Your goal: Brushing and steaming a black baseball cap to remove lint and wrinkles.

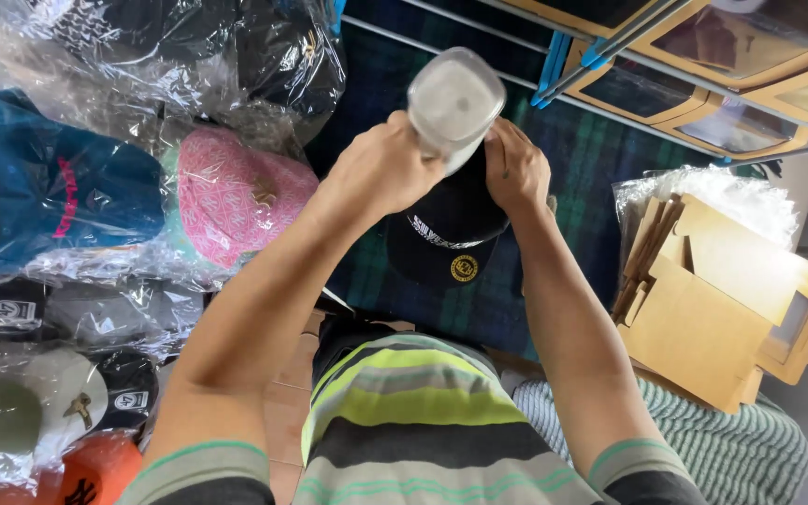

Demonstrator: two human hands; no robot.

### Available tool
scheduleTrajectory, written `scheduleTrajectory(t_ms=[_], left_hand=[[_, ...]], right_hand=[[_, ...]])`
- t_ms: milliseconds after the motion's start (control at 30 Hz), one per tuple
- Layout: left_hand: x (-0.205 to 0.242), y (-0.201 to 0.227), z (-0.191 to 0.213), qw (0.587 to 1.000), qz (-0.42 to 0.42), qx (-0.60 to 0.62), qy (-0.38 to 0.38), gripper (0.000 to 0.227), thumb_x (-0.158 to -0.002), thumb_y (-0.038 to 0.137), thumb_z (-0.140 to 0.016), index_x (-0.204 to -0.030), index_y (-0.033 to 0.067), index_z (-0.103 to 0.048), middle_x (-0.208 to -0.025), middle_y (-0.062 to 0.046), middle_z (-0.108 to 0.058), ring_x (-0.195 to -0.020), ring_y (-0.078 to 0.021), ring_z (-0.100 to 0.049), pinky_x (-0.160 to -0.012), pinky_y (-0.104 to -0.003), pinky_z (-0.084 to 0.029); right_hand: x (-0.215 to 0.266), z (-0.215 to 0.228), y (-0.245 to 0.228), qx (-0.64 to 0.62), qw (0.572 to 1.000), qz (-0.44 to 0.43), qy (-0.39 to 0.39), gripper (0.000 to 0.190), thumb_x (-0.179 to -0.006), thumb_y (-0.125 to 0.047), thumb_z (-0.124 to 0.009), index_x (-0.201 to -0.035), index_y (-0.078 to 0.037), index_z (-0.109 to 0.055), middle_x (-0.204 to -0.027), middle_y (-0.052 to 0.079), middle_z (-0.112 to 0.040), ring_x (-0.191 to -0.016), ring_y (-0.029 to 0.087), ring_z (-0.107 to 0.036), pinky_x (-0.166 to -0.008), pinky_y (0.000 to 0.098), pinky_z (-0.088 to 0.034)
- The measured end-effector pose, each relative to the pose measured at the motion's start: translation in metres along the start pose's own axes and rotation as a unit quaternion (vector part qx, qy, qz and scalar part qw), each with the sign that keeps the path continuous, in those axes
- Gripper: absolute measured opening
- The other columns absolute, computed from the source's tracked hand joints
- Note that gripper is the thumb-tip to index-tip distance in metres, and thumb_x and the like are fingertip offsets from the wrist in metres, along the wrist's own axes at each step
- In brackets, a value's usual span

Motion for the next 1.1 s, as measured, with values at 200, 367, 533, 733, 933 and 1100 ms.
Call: scheduleTrajectory(t_ms=[200,367,533,733,933,1100], left_hand=[[0.005,0.029,0.019,0.997,-0.017,-0.051,-0.061,0.057,-0.088,0.049,-0.062,-0.113,-0.0024,-0.059,-0.095,-0.025,-0.071,-0.088,-0.0471,-0.073,-0.075,-0.059,-0.06],[-0.025,-0.017,0.022,0.989,0.073,0.084,-0.097,0.062,-0.078,0.046,-0.065,-0.12,0.0019,-0.06,-0.085,-0.016,-0.072,-0.053,-0.0298,-0.072,-0.055,-0.049,-0.063],[-0.015,-0.132,-0.018,0.922,0.163,0.345,-0.067,0.077,-0.072,0.039,-0.078,-0.13,-0.0063,-0.056,-0.088,-0.02,-0.064,-0.047,-0.0313,-0.067,-0.039,-0.046,-0.063],[0.043,-0.196,-0.114,0.766,0.276,0.575,-0.081,0.03,-0.076,0.033,-0.07,-0.079,0.0056,-0.058,-0.057,-0.007,-0.053,-0.039,-0.0248,-0.06,-0.037,-0.041,-0.055],[0.018,-0.205,-0.114,0.774,0.25,0.578,-0.063,0.032,-0.078,0.032,-0.072,-0.084,0.0046,-0.056,-0.059,-0.008,-0.055,-0.041,-0.0253,-0.061,-0.039,-0.042,-0.055],[0.032,-0.189,-0.072,0.829,0.228,0.508,-0.047,0.037,-0.081,0.025,-0.079,-0.093,-0.0001,-0.054,-0.059,-0.015,-0.058,-0.039,-0.0325,-0.064,-0.036,-0.048,-0.058]], right_hand=[[0.009,-0.032,0.057,0.017,0.999,-0.032,0.018,0.024,-0.1,-0.029,-0.056,-0.11,-0.024,-0.077,-0.107,0.003,-0.076,-0.099,0.035,-0.07,-0.074,0.0501,-0.058],[0.0,-0.007,0.015,-0.033,0.999,-0.015,0.002,0.032,-0.105,-0.031,-0.057,-0.131,-0.02,-0.072,-0.127,0.009,-0.072,-0.114,0.037,-0.066,-0.091,0.0515,-0.056],[0.0,-0.015,0.024,-0.034,0.998,-0.04,-0.023,0.033,-0.107,-0.034,-0.055,-0.137,-0.03,-0.068,-0.132,0.004,-0.07,-0.12,0.033,-0.065,-0.098,0.0485,-0.054],[-0.001,-0.019,0.029,-0.037,0.996,-0.075,-0.043,0.038,-0.107,-0.04,-0.049,-0.139,-0.03,-0.067,-0.135,0.004,-0.068,-0.124,0.032,-0.062,-0.104,0.0466,-0.051],[-0.002,-0.018,0.025,-0.036,0.996,-0.066,-0.055,0.037,-0.108,-0.038,-0.05,-0.139,-0.027,-0.066,-0.136,0.005,-0.067,-0.128,0.028,-0.06,-0.108,0.0448,-0.048],[0.003,-0.019,0.025,0.009,0.985,-0.135,-0.11,0.044,-0.107,-0.05,-0.042,-0.146,-0.036,-0.058,-0.144,0.002,-0.062,-0.133,0.028,-0.056,-0.11,0.0446,-0.047]])
Point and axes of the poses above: each hand's wrist, its own x-axis away from the middle knuckle, its own z-axis out of the back of the hand, y = z × x, the point moved 10 cm from there along -x, towards the middle knuckle
